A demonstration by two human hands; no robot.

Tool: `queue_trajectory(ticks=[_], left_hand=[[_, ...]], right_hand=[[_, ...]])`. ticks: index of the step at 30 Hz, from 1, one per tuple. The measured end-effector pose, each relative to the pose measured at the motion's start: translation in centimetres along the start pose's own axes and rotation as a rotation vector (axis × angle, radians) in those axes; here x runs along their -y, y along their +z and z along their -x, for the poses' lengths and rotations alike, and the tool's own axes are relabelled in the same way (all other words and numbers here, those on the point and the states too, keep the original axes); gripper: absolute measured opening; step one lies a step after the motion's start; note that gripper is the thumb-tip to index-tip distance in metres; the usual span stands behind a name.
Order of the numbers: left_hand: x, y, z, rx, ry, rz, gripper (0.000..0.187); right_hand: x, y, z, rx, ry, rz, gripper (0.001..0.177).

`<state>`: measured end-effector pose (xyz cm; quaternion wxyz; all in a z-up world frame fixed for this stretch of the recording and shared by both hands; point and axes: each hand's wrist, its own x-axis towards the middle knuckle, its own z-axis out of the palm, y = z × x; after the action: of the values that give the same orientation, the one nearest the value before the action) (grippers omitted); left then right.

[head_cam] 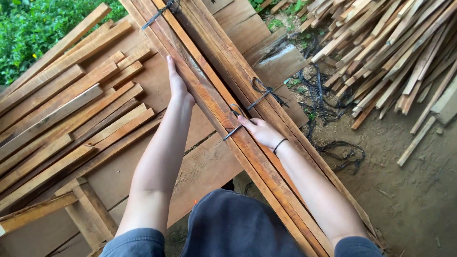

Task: Bundling thin wooden strips together using plastic ties on a workbench.

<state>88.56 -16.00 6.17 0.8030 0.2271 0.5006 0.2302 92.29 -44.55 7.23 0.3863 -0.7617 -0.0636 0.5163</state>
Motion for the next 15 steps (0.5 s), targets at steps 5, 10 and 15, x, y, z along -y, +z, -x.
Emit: queue_trajectory(ticks=[5, 10, 15], left_hand=[[5.0, -0.2, -1.3, -0.188, 0.354, -0.737, 0.112], [8.1, -2.9, -7.7, -0.165, 0.569, -0.789, 0.093], [7.0, -4.3, -7.4, -0.105, 0.67, -0.843, 0.088]], right_hand=[[3.1, -0.4, 3.6, -0.586, -0.849, 0.733, 0.037], [-2.7, 3.6, 2.5, -0.5, -0.665, 1.037, 0.097], [-4.6, 4.1, 1.4, -0.516, -0.683, 1.05, 0.094]])
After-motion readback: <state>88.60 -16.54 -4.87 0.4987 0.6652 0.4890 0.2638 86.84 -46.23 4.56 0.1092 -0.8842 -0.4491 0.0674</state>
